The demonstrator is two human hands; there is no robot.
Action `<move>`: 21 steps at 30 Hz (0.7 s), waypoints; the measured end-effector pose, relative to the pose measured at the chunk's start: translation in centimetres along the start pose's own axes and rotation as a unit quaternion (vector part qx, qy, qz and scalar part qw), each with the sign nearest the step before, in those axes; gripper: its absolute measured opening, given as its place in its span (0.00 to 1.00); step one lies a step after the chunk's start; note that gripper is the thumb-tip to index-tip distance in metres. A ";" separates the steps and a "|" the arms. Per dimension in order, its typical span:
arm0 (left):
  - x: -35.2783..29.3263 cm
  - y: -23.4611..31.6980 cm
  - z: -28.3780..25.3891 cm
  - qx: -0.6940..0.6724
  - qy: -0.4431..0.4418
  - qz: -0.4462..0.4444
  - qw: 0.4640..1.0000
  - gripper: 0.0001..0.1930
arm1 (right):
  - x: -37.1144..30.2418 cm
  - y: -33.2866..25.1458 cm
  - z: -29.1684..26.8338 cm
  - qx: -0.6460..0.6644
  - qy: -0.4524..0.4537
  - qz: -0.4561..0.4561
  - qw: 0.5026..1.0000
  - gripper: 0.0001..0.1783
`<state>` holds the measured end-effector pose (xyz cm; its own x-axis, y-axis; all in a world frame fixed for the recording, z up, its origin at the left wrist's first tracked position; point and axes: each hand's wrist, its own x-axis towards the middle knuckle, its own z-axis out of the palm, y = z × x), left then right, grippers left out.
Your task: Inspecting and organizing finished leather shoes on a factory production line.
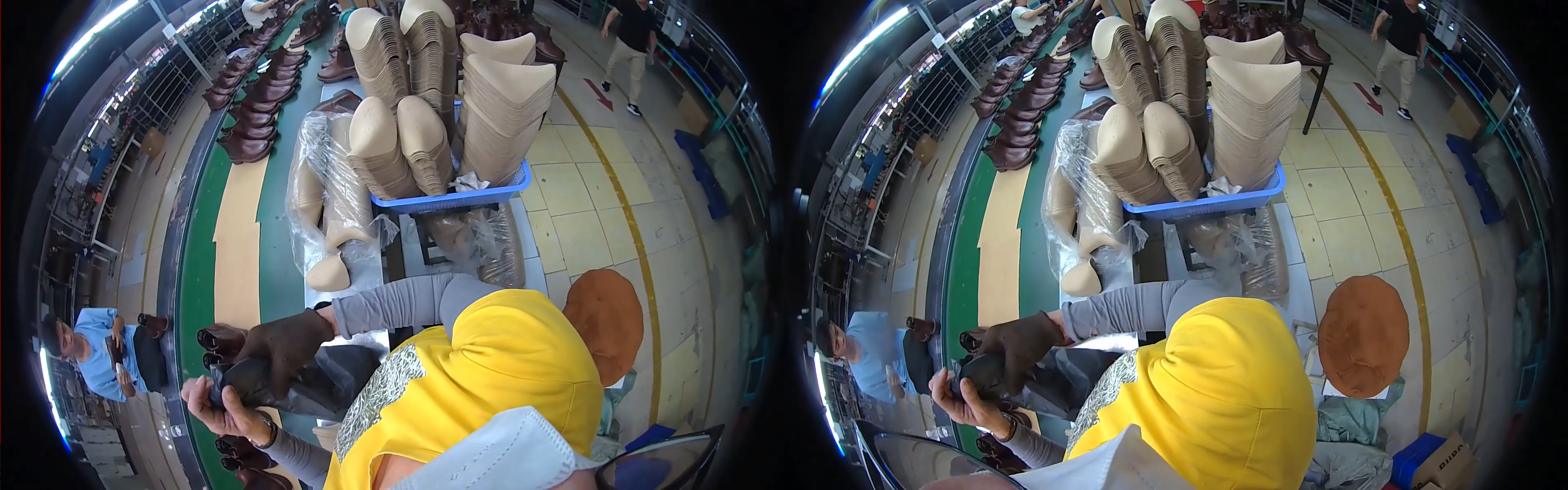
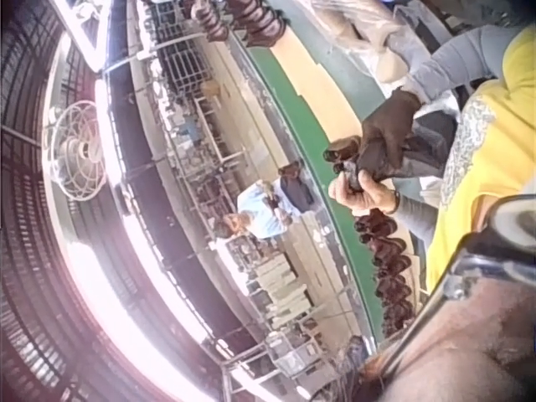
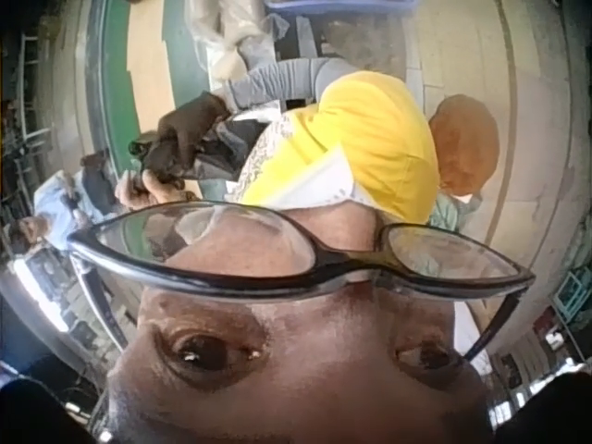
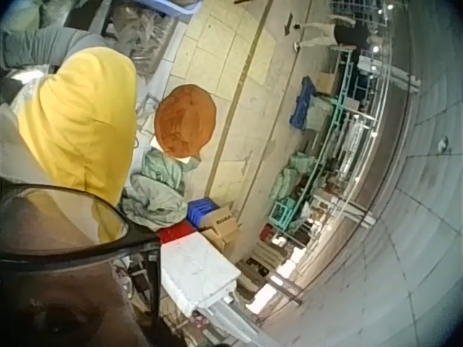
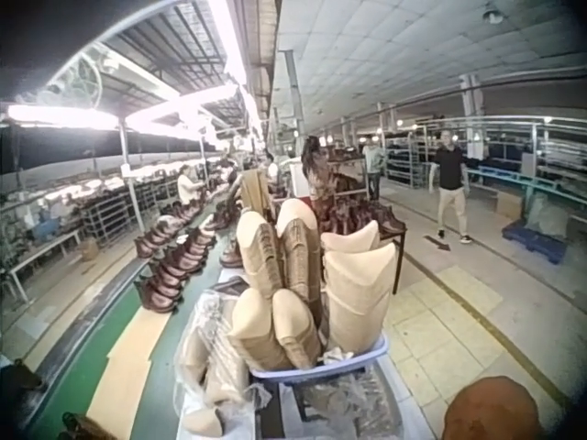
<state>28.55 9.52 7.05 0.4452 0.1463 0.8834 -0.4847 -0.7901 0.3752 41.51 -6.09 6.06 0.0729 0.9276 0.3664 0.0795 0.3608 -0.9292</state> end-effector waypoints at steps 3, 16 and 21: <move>1.0 0.9 1.8 0.206 0.022 0.070 0.976 0.22 | 0.1 0.2 0.7 0.002 0.048 0.023 0.999 0.21; -0.2 -1.0 0.0 -0.237 0.248 -0.246 0.907 0.26 | 1.6 -0.5 4.4 -0.431 0.244 -0.346 0.797 0.27; 0.3 -2.2 -2.7 -0.449 0.308 -0.235 0.805 0.19 | -0.4 5.6 6.8 -0.262 -0.231 0.113 0.930 0.34</move>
<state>27.74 12.90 7.24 0.4138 0.7903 0.4518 -0.8437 0.1465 0.5165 35.19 -3.78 0.35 -0.2785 0.9604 -0.0078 0.5967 0.1667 -0.7850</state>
